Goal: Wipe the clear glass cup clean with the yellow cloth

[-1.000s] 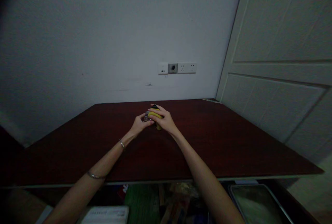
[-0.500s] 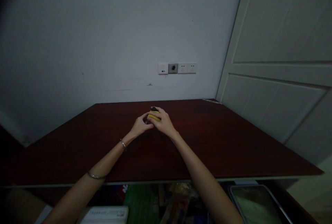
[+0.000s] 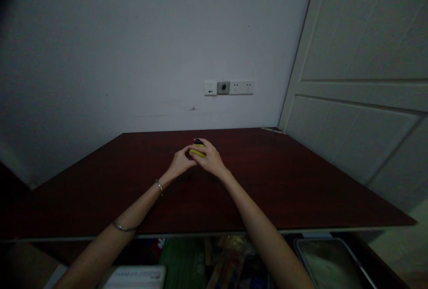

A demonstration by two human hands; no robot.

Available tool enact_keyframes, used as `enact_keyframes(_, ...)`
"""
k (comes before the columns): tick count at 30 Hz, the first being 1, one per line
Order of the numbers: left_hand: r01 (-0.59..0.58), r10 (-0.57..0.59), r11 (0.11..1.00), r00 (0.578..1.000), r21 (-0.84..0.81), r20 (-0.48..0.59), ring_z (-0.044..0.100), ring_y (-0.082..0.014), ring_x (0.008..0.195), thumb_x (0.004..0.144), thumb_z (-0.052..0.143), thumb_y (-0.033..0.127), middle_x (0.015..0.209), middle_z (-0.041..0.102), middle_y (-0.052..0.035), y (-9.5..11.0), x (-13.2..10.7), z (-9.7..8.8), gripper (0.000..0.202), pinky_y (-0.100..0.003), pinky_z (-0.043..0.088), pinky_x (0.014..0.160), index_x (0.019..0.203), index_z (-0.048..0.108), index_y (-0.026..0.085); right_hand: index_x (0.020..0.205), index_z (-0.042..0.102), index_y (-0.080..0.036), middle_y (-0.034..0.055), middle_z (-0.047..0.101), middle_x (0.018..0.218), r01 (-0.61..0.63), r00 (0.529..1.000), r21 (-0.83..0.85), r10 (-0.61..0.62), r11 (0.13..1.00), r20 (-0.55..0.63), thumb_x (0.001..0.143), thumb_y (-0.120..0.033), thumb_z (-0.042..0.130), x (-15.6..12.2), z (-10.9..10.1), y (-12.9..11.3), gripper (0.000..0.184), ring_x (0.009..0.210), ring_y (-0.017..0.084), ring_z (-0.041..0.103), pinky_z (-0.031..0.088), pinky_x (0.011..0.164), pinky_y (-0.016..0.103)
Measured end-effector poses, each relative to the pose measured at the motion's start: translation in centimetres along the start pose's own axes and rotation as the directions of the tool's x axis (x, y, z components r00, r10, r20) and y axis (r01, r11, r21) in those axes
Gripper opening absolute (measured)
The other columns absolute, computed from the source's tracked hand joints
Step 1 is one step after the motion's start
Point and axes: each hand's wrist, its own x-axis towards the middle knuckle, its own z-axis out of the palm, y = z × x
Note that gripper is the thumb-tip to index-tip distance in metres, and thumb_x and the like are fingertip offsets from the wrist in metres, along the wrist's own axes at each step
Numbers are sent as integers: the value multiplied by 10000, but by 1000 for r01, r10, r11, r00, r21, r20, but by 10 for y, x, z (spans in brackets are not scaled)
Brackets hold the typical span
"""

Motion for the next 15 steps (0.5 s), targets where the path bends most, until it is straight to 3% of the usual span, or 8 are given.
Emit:
enact_keyframes(3,-29,29,1000,999,-7,19,611,-180,800,584,702,298,899,667,-30,5,-2,-1,525,-272,469,715,1080,580,176,1024,657,-251,68,561,1143,-69,989,82,79,994,-127,768,-304,583,1,3,0,272,1062,197,533,404,941,347)
enact_keyframes(6,-13,13,999,1000,-30,5,601,-191,808,544,738,367,901,663,-49,7,-2,-1,577,-286,467,719,1061,590,159,1005,666,-223,71,613,1070,-154,971,206,187,966,-152,756,-339,588,4,3,2,284,1005,204,567,420,917,353)
enact_keyframes(11,68,-62,967,998,-245,31,605,-185,794,558,745,371,925,667,-89,7,2,-2,571,-290,474,718,1046,593,117,1042,642,-187,71,647,1059,-281,938,385,336,879,-83,773,-404,545,8,-4,5,359,997,212,579,421,921,370)
enact_keyframes(15,132,-102,898,991,-420,91,611,-181,818,613,710,370,958,665,-97,7,4,-5,499,-285,474,744,1020,603,102,1229,492,-235,54,565,1200,-261,965,405,231,876,121,709,-369,635,7,-14,2,555,1107,208,518,383,971,362)
